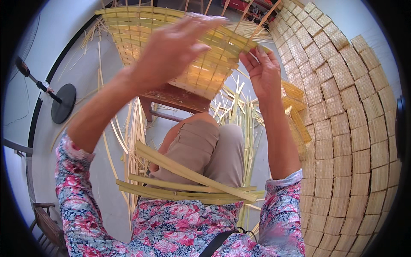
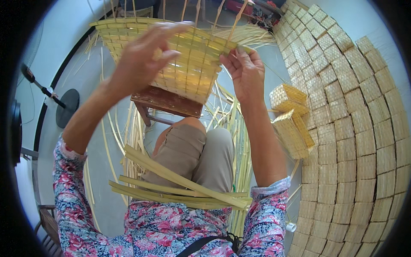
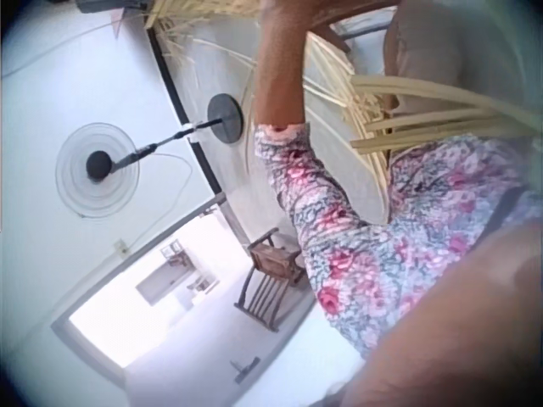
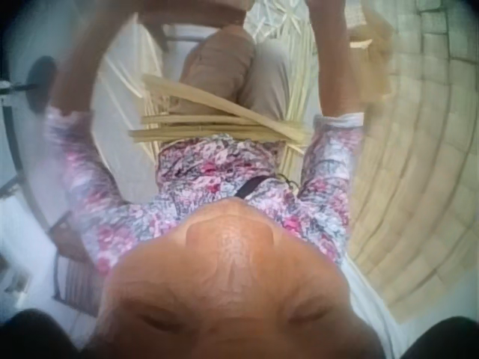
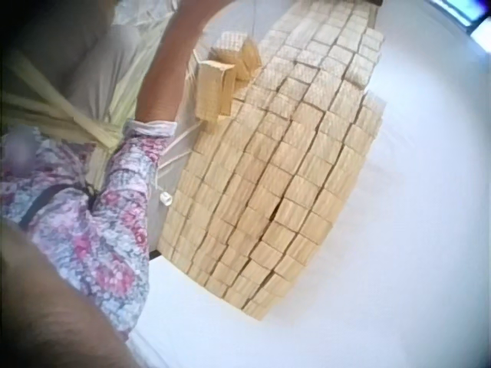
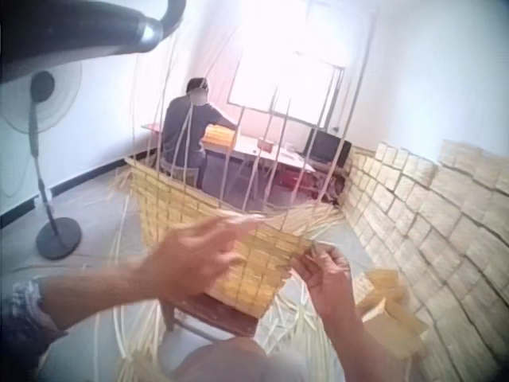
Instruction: The person weaves a rectangular basket using thin bamboo strips. They interlace the strips by hand, periodically adjusting the basket's position and pulling the strips tight to maintain the structure.
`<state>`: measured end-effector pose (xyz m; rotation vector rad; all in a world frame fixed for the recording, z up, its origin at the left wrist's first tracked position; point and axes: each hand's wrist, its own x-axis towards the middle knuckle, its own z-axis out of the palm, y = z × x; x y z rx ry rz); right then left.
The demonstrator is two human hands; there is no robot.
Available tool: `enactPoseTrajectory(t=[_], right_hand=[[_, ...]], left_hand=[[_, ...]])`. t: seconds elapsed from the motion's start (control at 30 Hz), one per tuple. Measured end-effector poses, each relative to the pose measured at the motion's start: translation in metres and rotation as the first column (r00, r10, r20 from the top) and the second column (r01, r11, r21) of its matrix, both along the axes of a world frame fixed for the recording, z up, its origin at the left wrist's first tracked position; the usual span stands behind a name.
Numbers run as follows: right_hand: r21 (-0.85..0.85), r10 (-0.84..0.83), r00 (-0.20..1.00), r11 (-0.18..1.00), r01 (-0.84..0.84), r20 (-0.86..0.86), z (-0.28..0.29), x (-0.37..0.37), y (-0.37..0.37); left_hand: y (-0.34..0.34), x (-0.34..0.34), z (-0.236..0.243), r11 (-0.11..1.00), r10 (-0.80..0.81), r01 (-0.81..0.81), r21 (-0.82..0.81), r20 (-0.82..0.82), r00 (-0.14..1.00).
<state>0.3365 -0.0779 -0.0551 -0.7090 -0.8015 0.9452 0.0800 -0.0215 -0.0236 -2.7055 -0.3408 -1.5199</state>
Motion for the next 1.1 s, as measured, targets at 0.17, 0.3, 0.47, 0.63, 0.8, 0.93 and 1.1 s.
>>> enactPoseTrajectory(t=[0.17, 0.3, 0.47, 0.63, 0.8, 0.93, 1.1], right_hand=[[0.028, 0.106, 0.994, 0.994, -0.106, -0.024, -0.001, -0.018, -0.018], [-0.007, 0.103, 0.973, 0.995, -0.103, 0.207, 0.004, -0.018, -0.034], [0.096, 0.261, 0.965, 0.962, -0.256, -0.042, -0.01, 0.001, -0.028], [0.104, 0.441, 0.896, 0.89, -0.444, 0.055, -0.011, -0.03, -0.018], [0.084, 0.532, 0.844, 0.84, -0.537, 0.075, -0.015, -0.035, -0.025], [0.077, 0.568, 0.819, 0.816, -0.573, 0.076, -0.017, -0.033, -0.028], [0.096, 0.53, 0.838, 0.835, -0.542, 0.125, -0.011, -0.036, -0.036]], left_hand=[[0.002, 0.061, 0.016, 0.996, 0.013, -0.018, -0.082, -0.069, 0.998], [0.007, 0.064, 0.03, 0.995, 0.022, -0.048, -0.092, -0.266, 0.964], [0.0, 0.054, 0.047, 0.937, -0.134, 0.024, -0.348, -0.295, 0.946], [-0.006, 0.052, 0.046, 0.914, -0.208, 0.081, -0.398, -0.286, 0.935], [-0.015, 0.051, 0.042, 0.866, -0.237, 0.116, -0.487, -0.194, 0.952], [-0.018, 0.049, 0.04, 0.86, -0.293, 0.175, -0.479, -0.184, 0.938], [-0.028, 0.049, 0.041, 0.811, -0.314, 0.203, -0.549, -0.115, 0.942]])
